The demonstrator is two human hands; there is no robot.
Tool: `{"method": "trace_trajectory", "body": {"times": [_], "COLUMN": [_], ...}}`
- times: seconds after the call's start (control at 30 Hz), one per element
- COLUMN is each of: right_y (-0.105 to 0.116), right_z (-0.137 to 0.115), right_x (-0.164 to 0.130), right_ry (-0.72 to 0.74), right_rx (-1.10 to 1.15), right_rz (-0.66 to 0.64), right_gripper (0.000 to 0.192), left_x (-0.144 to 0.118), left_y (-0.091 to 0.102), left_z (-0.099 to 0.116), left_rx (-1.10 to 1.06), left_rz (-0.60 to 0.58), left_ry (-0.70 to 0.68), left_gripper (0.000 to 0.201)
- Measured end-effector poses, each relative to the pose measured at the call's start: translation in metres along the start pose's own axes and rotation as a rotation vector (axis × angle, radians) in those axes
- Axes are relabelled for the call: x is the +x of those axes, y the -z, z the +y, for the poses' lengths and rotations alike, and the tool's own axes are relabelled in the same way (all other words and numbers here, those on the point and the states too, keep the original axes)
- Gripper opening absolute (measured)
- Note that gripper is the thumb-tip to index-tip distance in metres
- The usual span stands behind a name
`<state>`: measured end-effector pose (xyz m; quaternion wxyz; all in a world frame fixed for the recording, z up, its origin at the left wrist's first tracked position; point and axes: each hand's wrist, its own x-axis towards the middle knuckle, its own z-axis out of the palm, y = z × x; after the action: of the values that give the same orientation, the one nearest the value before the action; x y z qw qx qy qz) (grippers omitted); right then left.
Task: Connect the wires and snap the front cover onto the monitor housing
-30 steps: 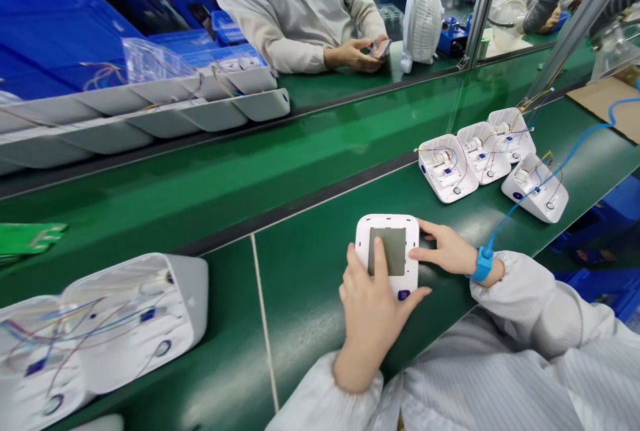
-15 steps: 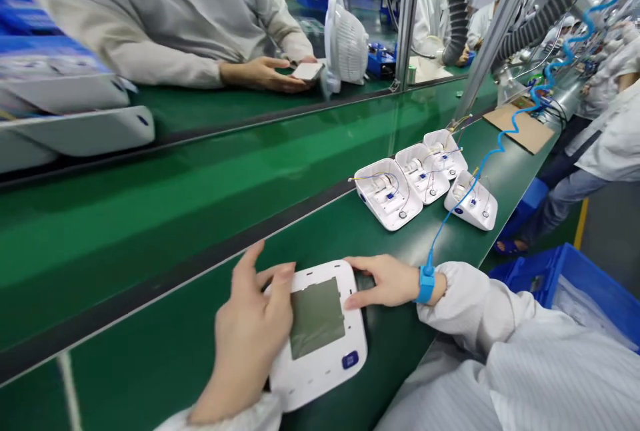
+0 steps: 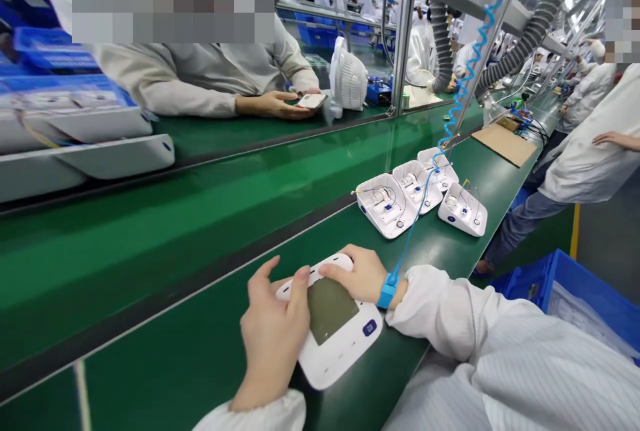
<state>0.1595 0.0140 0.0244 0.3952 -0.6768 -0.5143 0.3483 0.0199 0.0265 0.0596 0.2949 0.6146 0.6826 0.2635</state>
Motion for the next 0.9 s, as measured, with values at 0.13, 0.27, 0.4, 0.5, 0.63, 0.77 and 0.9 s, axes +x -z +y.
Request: {"method": "trace_trajectory", "body": {"times": [0.13, 0.27, 0.4, 0.5, 0.63, 0.77, 0.9], "right_y": [0.005, 0.021, 0.047, 0.074, 0.094, 0.074, 0.051], "right_z": [0.0, -0.017, -0.038, -0.047, -0.053, -0.048, -0.035], "right_x": [0.003, 0.004, -0.012, -0.037, -0.058, -0.057, -0.055], "right_ry": [0.011, -0.002, 0.089, 0.135, 0.196, 0.698, 0.904], "right_rx": [-0.063, -0.384, -0.675, -0.855, -1.078, -1.004, -1.0], "right_rz": [-0.018, -0.034, -0.088, -0.225, -0.243, -0.365, -0.542], "right_gripper": [0.041, 0.052, 0.051, 0.042, 0.044, 0.067, 0.078], "left_x": [0.009, 0.027, 0.013, -0.029, -0.069, -0.059, -0.049], "left_y": [-0.001, 0.001, 0.006, 0.002, -0.006, -0.006, -0.005], "left_z": [0.0, 0.008, 0.005, -0.015, -0.036, -0.035, -0.035], "left_rx": [0.031, 0.163, 0.437, 0.554, 0.514, 0.39, 0.358], "left_rz": [-0.047, -0.115, -0.179, -0.189, -0.164, -0.279, -0.309], "left_ry": [-0.027, -0.18, -0.529, -0.686, -0.78, -0.829, -0.826], "left_gripper": [0.064, 0.065, 0.078, 0.093, 0.098, 0.085, 0.08]}}
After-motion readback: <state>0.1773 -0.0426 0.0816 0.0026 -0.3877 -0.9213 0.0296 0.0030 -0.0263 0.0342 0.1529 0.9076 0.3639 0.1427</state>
